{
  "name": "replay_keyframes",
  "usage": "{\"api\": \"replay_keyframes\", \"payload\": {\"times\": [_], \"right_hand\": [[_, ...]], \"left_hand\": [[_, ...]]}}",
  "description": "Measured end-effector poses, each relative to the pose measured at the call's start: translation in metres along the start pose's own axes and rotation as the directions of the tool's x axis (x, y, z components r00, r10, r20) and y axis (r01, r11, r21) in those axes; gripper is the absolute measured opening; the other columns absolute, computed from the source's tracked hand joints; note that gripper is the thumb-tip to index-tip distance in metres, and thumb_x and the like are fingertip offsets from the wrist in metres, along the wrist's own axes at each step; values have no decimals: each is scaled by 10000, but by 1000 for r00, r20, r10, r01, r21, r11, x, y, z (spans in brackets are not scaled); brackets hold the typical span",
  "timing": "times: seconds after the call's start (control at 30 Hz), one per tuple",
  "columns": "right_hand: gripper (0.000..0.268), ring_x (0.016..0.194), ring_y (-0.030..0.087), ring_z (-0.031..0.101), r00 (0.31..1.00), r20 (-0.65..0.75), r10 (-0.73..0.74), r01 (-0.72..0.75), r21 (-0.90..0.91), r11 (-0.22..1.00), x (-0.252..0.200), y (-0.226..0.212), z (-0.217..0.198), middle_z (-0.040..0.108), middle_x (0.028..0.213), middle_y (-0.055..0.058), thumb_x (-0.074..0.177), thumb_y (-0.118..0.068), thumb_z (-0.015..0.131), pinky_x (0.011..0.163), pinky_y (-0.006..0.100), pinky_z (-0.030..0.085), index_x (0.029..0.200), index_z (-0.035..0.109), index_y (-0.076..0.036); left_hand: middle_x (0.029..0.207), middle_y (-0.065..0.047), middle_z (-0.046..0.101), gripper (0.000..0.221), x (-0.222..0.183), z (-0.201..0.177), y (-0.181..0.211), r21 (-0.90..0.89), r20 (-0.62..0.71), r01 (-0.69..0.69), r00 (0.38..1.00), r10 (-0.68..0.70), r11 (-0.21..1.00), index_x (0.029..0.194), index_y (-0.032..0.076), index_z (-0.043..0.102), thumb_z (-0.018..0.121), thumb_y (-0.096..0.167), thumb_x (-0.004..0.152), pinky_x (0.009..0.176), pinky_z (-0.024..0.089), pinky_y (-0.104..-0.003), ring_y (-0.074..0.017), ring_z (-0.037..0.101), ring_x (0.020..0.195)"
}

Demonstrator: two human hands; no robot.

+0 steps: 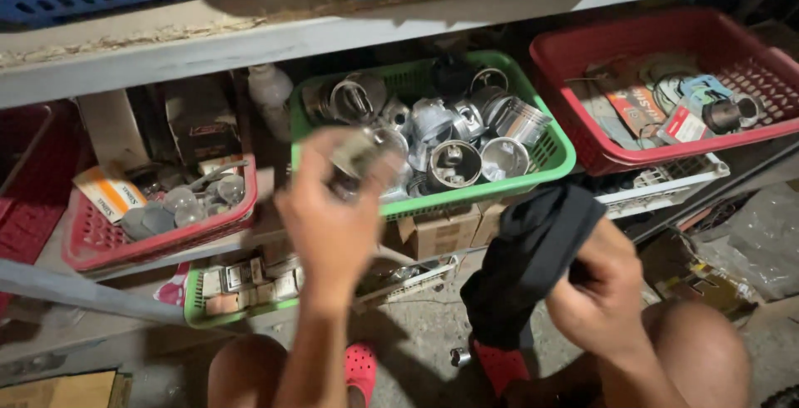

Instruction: Cleaning a motorcycle engine piston using a cloth

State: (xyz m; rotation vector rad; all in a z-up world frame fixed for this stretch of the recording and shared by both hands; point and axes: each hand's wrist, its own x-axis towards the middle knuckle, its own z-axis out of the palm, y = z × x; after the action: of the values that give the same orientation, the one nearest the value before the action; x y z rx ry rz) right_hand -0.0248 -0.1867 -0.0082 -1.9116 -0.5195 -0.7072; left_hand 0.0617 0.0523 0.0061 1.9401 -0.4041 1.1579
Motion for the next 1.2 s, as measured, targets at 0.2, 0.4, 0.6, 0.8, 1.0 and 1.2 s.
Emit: {"api": "replay_keyframes", "payload": {"times": [0.2,0.4,0.6,0.8,1.0,1.2], "right_hand": [[239,896,210,674,990,143,8,-7,-5,1000,6,-9,10,719,1049,92,722,-15,671,796,295,531,952,738,-20],[220,926,226,668,986,166,21,-27,31,999,10,-8,9,710,1080,108,738,-8,658,823,304,530,947,726,-2],[136,926,254,586,1000,15,-17,16,42,999,10,20,-8,648,1041,80,752,-24,628,878,360,480,881,636,-66],[134,864,170,506,970,-151,193,-166,172,971,17,45,-37,580,999,55,885,-40,510,799,299,479,995,583,-15],[174,880,198,532,882,-311,353,-304,195,932,27,71,-99,595,988,90,892,-96,517,819,324,489,1004,603,5],[233,897,225,557,763,-448,466,-393,250,885,33,89,-151,609,977,124,898,-152,524,840,349,499,1012,623,25]], "left_hand": [[886,-148,576,487,25,-8,-17,402,299,315,842,-449,860,1057,-10,502,818,324,897,723,509,-449,-288,566,799],[1115,-185,679,327,-5,-5,2,94,81,-22,997,14,995,1096,-60,629,715,-132,788,825,553,-332,-242,614,923],[1122,-139,705,457,-36,16,86,-278,588,243,808,-36,929,1166,5,607,728,118,740,807,589,-384,-306,707,920],[1113,-246,641,344,-54,94,130,-442,661,319,748,64,838,1135,-32,556,494,-6,798,818,509,-488,-460,612,906],[907,-121,704,172,-15,166,170,-530,518,216,848,111,820,1071,0,624,613,32,903,618,559,-312,-211,673,677],[1082,-136,612,373,13,288,183,-325,736,16,632,242,946,1272,187,622,483,25,967,767,610,-563,-454,701,944]]}}
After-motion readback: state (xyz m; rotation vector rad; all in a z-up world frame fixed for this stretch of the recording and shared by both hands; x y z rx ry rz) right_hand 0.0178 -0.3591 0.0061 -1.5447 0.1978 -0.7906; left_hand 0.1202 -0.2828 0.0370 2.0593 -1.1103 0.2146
